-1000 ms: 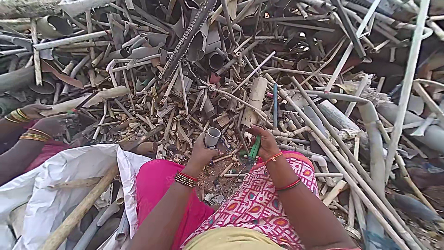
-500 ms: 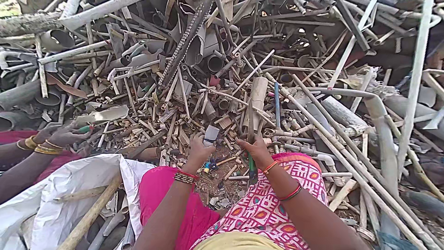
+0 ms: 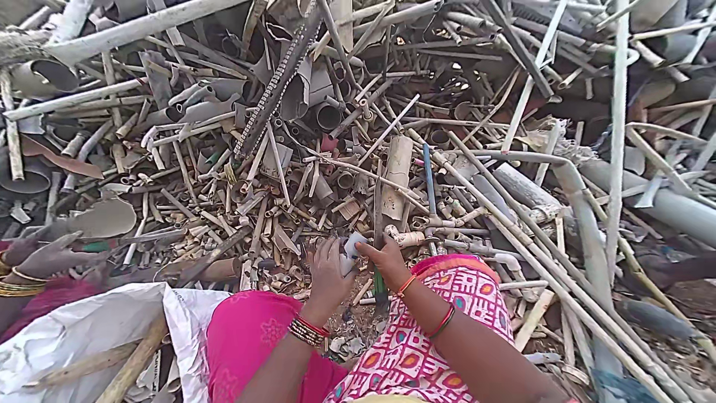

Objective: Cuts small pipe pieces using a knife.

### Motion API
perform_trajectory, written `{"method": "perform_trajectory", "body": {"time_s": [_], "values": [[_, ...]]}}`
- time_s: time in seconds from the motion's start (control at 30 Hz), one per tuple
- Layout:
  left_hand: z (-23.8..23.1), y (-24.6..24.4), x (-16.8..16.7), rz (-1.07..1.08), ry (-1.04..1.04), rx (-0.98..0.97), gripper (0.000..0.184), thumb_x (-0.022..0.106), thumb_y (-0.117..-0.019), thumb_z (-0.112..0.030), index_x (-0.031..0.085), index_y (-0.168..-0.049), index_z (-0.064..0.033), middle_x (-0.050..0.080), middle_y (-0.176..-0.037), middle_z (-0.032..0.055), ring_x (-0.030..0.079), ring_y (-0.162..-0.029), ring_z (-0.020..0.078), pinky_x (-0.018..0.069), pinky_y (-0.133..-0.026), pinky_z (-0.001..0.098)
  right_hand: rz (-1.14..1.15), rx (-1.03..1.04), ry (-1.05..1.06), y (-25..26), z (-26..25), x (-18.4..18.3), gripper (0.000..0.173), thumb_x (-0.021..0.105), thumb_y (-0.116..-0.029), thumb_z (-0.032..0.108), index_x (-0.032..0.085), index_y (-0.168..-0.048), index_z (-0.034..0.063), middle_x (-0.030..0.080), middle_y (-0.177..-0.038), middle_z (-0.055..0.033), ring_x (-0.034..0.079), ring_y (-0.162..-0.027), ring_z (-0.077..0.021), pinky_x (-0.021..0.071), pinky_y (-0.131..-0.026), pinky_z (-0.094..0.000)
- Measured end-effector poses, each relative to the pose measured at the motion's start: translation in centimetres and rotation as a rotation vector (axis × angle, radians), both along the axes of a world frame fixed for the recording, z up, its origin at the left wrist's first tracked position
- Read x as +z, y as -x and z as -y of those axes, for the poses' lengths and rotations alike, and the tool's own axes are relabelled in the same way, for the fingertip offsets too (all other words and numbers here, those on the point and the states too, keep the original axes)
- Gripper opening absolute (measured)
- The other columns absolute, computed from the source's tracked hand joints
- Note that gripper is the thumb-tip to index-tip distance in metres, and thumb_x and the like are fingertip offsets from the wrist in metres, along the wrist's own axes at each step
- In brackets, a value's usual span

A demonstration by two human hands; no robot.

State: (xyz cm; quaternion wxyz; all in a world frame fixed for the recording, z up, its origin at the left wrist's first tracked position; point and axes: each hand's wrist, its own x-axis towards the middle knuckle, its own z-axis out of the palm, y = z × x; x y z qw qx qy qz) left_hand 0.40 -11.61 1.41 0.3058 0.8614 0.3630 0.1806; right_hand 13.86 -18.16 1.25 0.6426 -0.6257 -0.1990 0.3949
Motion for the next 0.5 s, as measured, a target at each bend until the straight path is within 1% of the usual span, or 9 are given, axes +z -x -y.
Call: {"method": "perform_trajectory", "body": {"time_s": [0.03, 0.1, 0.17, 0.23, 0.27, 0.3, 0.33, 0.4, 0.5], "values": [[-0.4, 0.1, 0.1, -0.020, -0.013, 0.007, 0.073, 0.081, -0.0832, -0.020, 0.051, -0.142, 0.0107, 0.049, -0.147, 0.0321, 0.040, -0.142, 0.0500, 0.0214, -0.118, 0.0680, -0.031, -0.036, -0.006, -0.3, -0.1, 0.2, 0.033, 0.074, -0.0924, 0.005, 0.059, -0.119, -0.0052, 0.061, -0.080, -0.0049, 0.051, -0.053, -0.0044, 0.0449, -0.049, -0.0189], [-1.0, 0.3, 0.6, -0.013, 0.028, 0.029, 0.063, 0.078, -0.0901, -0.026, 0.055, -0.137, 0.0099, 0.062, -0.129, 0.0295, 0.059, -0.123, 0.0452, 0.0415, -0.107, 0.0629, -0.099, -0.064, -0.011, -0.8, -0.2, 0.7, 0.030, 0.072, -0.0947, 0.006, 0.057, -0.119, -0.0042, 0.060, -0.080, -0.0049, 0.048, -0.049, -0.0042, 0.0430, -0.045, -0.0184], [-1.2, 0.4, 0.3, 0.125, 0.107, 0.043, 0.056, 0.075, -0.0925, -0.021, 0.053, -0.134, 0.0110, 0.067, -0.116, 0.0284, 0.068, -0.106, 0.0394, 0.0517, -0.096, 0.0548, -0.084, -0.025, 0.015, -1.1, 0.0, 0.7, 0.032, 0.071, -0.0969, 0.009, 0.055, -0.122, -0.0038, 0.060, -0.081, -0.0053, 0.049, -0.050, -0.0049, 0.0431, -0.045, -0.0194], [-1.4, 0.3, -0.5, 0.281, 0.096, 0.066, 0.055, 0.074, -0.0914, -0.019, 0.054, -0.132, 0.0122, 0.067, -0.115, 0.0283, 0.068, -0.104, 0.0349, 0.0534, -0.094, 0.0492, 0.140, 0.074, 0.103, -1.7, 0.2, 0.4, 0.044, 0.073, -0.0963, 0.021, 0.054, -0.127, -0.0036, 0.061, -0.085, -0.0056, 0.055, -0.060, -0.0075, 0.0488, -0.056, -0.0234], [-1.6, 0.3, -0.7, 0.338, 0.105, 0.068, 0.056, 0.074, -0.0910, -0.019, 0.054, -0.132, 0.0127, 0.064, -0.120, 0.0292, 0.066, -0.107, 0.0340, 0.0523, -0.096, 0.0474, 0.310, 0.144, 0.177, -2.1, 0.6, 0.6, 0.055, 0.074, -0.0947, 0.031, 0.053, -0.131, -0.0036, 0.063, -0.094, -0.0097, 0.059, -0.075, -0.0135, 0.0514, -0.070, -0.0312], [-1.9, 0.4, -0.9, 0.373, 0.133, 0.059, 0.058, 0.072, -0.0910, -0.020, 0.052, -0.134, 0.0122, 0.062, -0.124, 0.0286, 0.065, -0.110, 0.0313, 0.0516, -0.098, 0.0441, 0.492, 0.215, 0.261, -2.4, 1.1, 1.1, 0.068, 0.074, -0.0921, 0.042, 0.052, -0.136, -0.0042, 0.066, -0.105, -0.0168, 0.063, -0.091, -0.0238, 0.0520, -0.084, -0.0432], [-2.2, 0.5, -1.0, 0.393, 0.169, 0.047, 0.060, 0.070, -0.0911, -0.020, 0.049, -0.138, 0.0112, 0.062, -0.126, 0.0269, 0.065, -0.111, 0.0273, 0.0521, -0.098, 0.0404, 0.666, 0.285, 0.348, -2.7, 1.5, 1.8, 0.077, 0.073, -0.0900, 0.051, 0.050, -0.139, -0.0031, 0.067, -0.109, -0.0202, 0.066, -0.100, -0.0316, 0.0512, -0.089, -0.0513], [-2.8, 0.7, -0.9, 0.448, 0.257, 0.017, 0.061, 0.068, -0.0915, -0.014, 0.043, -0.141, 0.0117, 0.062, -0.124, 0.0247, 0.065, -0.107, 0.0200, 0.0539, -0.093, 0.0329, 0.952, 0.379, 0.446, -2.9, 2.2, 3.3, 0.086, 0.072, -0.0876, 0.060, 0.050, -0.142, -0.0026, 0.070, -0.113, -0.0228, 0.068, -0.106, -0.0396, 0.0515, -0.089, -0.0583], [-3.0, 1.3, -0.4, 0.529, 0.431, -0.060, 0.056, 0.068, -0.0885, -0.005, 0.043, -0.136, 0.0118, 0.063, -0.116, 0.0158, 0.067, -0.098, 0.0084, 0.0571, -0.086, 0.0239, 1.158, 0.408, 0.351, -3.6, 2.6, 2.9, 0.082, 0.076, -0.0839, 0.060, 0.058, -0.131, -0.0057, 0.070, -0.108, -0.0253, 0.070, -0.099, -0.0427, 0.0524, -0.082, -0.0604]]}}
